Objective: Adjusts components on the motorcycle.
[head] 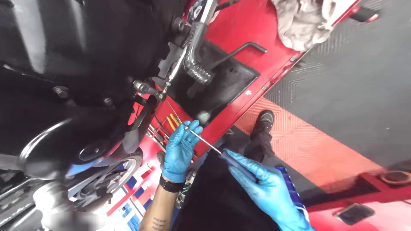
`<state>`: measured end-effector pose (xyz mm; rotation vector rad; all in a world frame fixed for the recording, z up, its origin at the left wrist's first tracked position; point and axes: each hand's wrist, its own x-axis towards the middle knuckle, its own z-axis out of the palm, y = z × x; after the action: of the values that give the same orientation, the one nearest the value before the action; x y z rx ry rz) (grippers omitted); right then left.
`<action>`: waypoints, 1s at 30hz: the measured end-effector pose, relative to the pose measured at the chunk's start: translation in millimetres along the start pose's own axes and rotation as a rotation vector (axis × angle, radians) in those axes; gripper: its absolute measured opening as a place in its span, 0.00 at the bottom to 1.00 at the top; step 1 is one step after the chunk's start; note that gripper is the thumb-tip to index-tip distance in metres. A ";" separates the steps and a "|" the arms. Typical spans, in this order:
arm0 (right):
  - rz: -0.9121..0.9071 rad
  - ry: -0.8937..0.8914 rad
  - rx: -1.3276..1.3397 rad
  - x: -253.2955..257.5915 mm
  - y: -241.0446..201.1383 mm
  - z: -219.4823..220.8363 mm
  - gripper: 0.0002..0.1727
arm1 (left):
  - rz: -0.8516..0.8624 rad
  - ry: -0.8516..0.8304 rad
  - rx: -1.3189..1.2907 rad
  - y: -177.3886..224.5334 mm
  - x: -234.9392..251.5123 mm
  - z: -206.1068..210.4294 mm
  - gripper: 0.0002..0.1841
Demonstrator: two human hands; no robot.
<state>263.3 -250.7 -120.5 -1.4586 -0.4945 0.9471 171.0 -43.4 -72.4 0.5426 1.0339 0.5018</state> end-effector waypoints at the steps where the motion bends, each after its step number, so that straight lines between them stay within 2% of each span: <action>1: -0.026 0.012 -0.042 -1.1 0.1 2.9 0.20 | 0.005 -0.002 0.003 1.4 -0.6 -1.2 0.21; 7: -0.289 0.253 -0.691 -9.2 -2.9 32.3 0.19 | 0.057 0.119 0.126 7.6 -2.0 -1.5 0.19; 9: -0.278 0.242 -0.600 -5.0 -3.8 39.2 0.19 | 0.106 0.130 0.165 10.7 0.6 -0.9 0.19; 13: -0.054 0.027 0.060 17.5 -6.5 45.2 0.20 | 0.214 0.008 0.144 23.1 9.3 -1.2 0.19; 15: -0.026 0.020 0.234 30.8 -5.9 55.0 0.19 | 0.235 -0.081 0.070 26.7 16.1 -4.3 0.18; 19: -0.027 0.015 0.191 46.1 -4.7 69.6 0.19 | 0.272 -0.089 -0.059 29.1 22.2 -7.9 0.16; 25: -0.036 0.014 0.228 52.0 -8.7 82.2 0.19 | 0.287 -0.066 -0.096 37.1 24.2 -11.3 0.16; 30: 0.001 0.023 0.217 54.2 -19.3 85.2 0.18 | 0.303 0.023 -0.070 37.9 25.8 -4.4 0.17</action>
<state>231.6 -153.8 -106.9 -1.2721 -0.3617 0.9531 172.9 2.3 -67.2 0.6358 0.9565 0.8105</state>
